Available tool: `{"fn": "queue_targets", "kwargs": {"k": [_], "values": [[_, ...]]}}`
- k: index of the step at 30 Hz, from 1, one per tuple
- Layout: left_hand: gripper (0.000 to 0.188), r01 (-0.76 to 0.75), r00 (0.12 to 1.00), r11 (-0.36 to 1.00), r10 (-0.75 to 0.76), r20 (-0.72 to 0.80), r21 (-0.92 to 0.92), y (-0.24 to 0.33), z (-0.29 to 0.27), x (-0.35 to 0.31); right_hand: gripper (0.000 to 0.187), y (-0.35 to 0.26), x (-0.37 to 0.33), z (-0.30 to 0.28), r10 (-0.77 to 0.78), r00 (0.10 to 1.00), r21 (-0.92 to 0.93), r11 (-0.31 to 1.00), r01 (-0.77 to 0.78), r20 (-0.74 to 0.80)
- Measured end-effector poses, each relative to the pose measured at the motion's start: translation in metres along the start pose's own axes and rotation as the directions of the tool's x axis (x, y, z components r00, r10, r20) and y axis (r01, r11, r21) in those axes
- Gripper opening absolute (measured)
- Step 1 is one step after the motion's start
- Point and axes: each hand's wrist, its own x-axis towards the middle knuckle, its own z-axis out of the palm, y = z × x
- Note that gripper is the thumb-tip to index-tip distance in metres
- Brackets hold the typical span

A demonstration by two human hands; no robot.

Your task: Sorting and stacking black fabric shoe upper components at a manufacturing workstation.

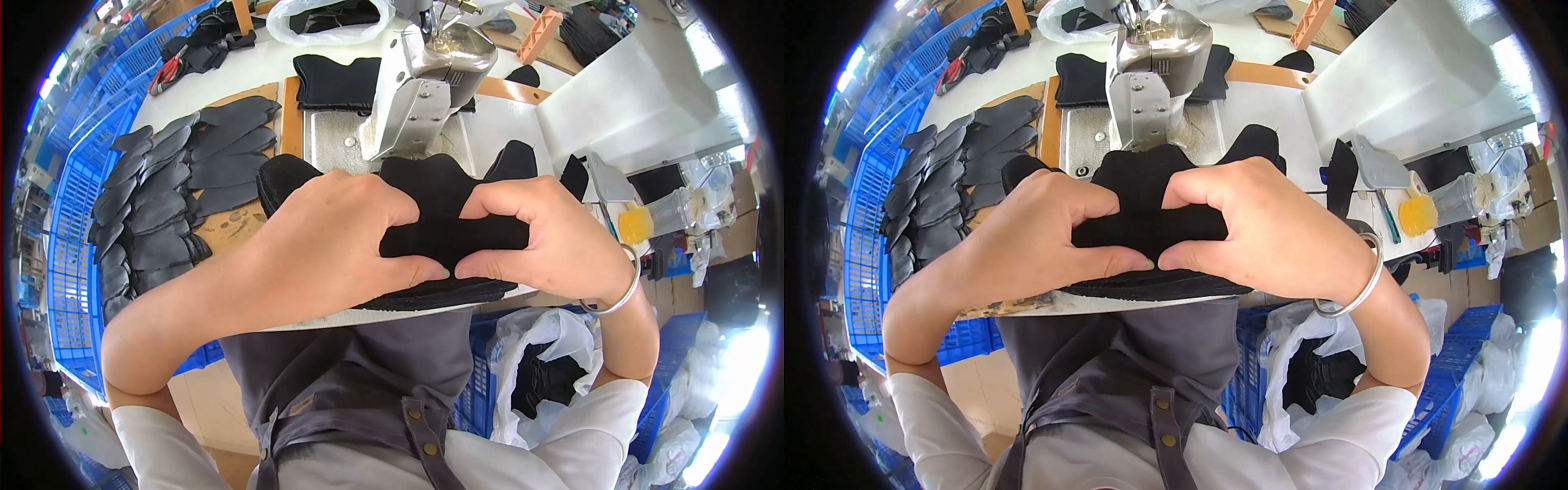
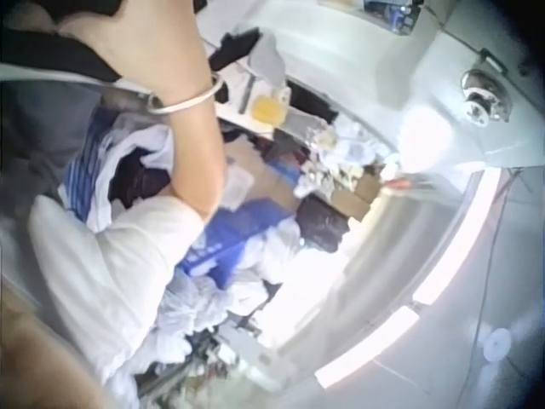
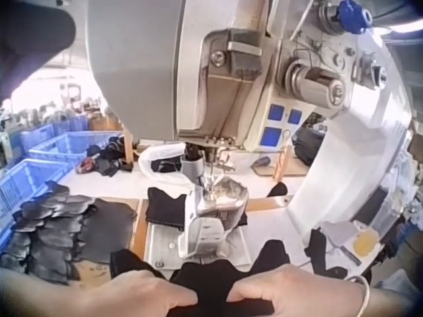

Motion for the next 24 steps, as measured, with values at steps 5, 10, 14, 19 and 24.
{"fn": "queue_targets", "kwargs": {"k": [5, 10, 14, 19, 24], "values": [[0.047, -0.019, 1.0, 0.999, 0.019, 0.001, -0.027, -0.0026, 0.001, 0.0003, 0.031, 0.0021, 0.0021, 0.0032, -0.008, 1.0, 0.001, 1.0, 0.008, 0.003], [0.047, -0.025, 1.0, 1.0, 0.025, -0.008, 0.004, -0.0007, 0.0012, -0.0003, 0.031, -0.002, 0.0037, -0.002, 0.007, 0.998, -0.001, 1.0, -0.007, 0.062], [0.047, -0.037, 0.999, 0.999, 0.038, -0.019, 0.027, -0.0003, 0.0012, 0.0, 0.031, -0.0017, 0.0039, -0.0016, -0.002, 0.998, -0.02, 1.0, 0.003, 0.06], [0.046, -0.064, 0.997, 0.997, 0.065, -0.031, 0.039, -0.0028, 0.0034, 0.0004, 0.032, -0.0018, 0.0044, -0.0022, 0.025, 0.996, 0.001, 1.0, -0.025, 0.082], [0.045, -0.07, 0.997, 0.996, 0.07, -0.016, 0.047, -0.0012, 0.0019, 0.0016, 0.037, -0.0034, 0.0043, -0.003, 0.001, 0.997, -0.032, 0.999, 0.001, 0.074]]}}
